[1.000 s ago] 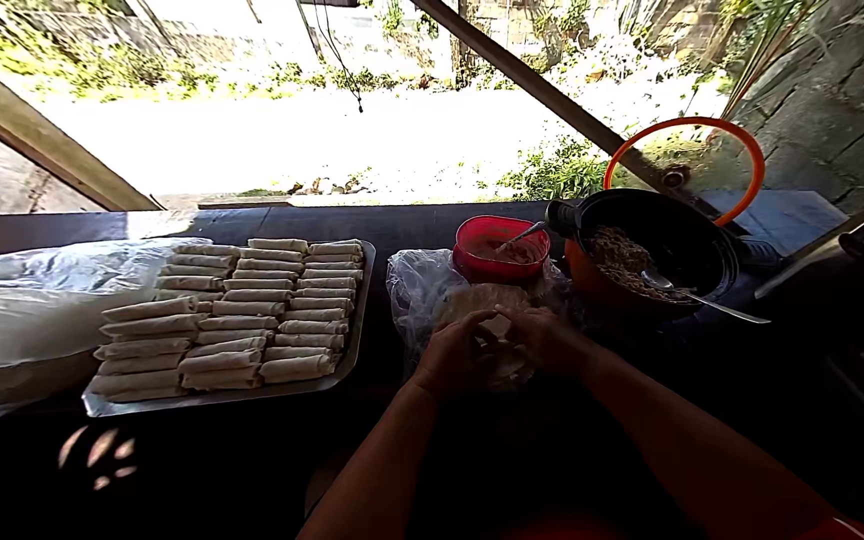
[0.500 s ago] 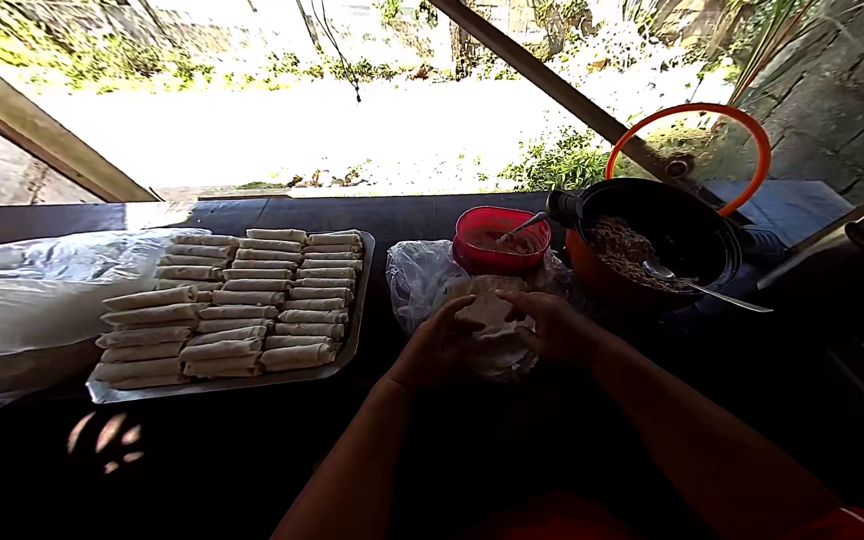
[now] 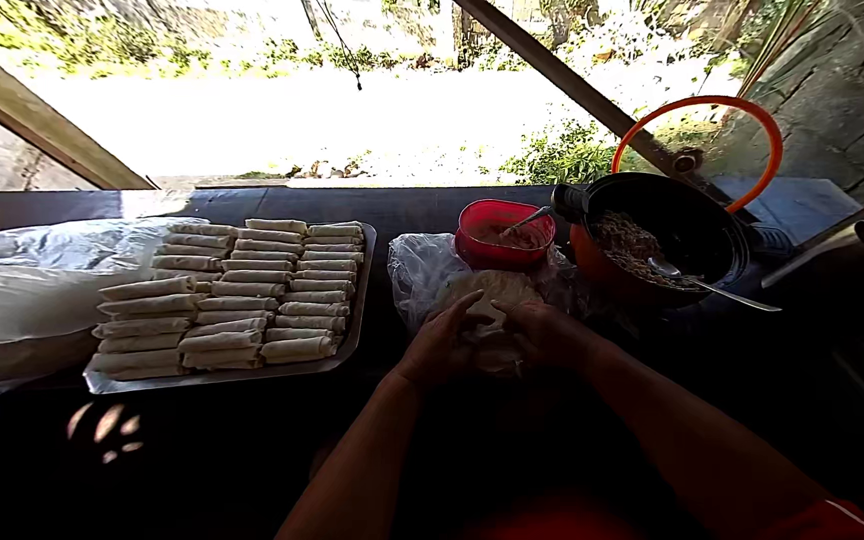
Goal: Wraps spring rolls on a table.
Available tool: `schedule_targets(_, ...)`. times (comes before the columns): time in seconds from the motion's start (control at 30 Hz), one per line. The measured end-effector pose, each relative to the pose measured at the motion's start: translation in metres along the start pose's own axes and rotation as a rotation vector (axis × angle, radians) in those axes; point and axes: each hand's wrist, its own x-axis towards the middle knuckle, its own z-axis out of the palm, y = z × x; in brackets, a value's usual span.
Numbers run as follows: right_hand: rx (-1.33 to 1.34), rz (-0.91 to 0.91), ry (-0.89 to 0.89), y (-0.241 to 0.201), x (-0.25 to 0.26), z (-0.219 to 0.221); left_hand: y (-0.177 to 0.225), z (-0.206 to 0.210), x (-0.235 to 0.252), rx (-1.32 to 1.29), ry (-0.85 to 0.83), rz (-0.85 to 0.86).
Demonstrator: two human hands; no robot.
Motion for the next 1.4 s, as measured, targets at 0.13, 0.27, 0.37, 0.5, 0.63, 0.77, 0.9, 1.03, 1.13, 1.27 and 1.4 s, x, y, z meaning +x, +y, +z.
schedule_targets(0.13, -0.019, -0.003, -0.019, -0.002, 0.0, -0.001, 0.001, 0.0, 0.001, 0.042, -0.022, -0.007)
schedule_targets(0.27, 0.006, 0.028, -0.03, 0.008, -0.004, -0.006, -0.001, 0.001, -0.001, 0.029, 0.007, -0.016)
schedule_targets(0.37, 0.017, 0.066, -0.07, 0.01, -0.003, -0.013, -0.001, 0.001, -0.001, 0.009, 0.0, -0.024)
schedule_targets(0.5, -0.028, 0.068, -0.095, -0.003, 0.011, -0.019, -0.003, 0.0, -0.002, -0.013, 0.008, -0.025)
schedule_targets(0.63, -0.028, 0.011, -0.076, -0.015, 0.021, 0.002, -0.005, 0.003, -0.003, -0.027, 0.045, -0.032)
schedule_targets(0.77, -0.031, -0.006, -0.037, -0.012, 0.02, 0.011, -0.002, 0.004, -0.003, -0.007, 0.058, -0.057)
schedule_targets(0.9, -0.039, 0.011, -0.047, -0.002, 0.014, 0.003, 0.0, 0.004, -0.001, 0.018, 0.057, -0.07)
schedule_targets(1.03, -0.053, 0.013, -0.035, 0.008, 0.007, -0.003, -0.001, 0.004, -0.001, 0.044, 0.048, -0.065)
schedule_targets(1.13, -0.046, 0.019, -0.041, 0.015, 0.003, -0.007, -0.002, 0.005, -0.001, 0.035, 0.053, -0.047)
schedule_targets(1.27, -0.035, 0.035, -0.023, 0.019, -0.001, -0.01, -0.001, 0.004, -0.002, 0.04, 0.049, -0.061)
schedule_targets(1.4, 0.037, 0.08, 0.007, 0.023, -0.009, -0.011, 0.002, 0.002, -0.002, 0.06, 0.028, -0.052)
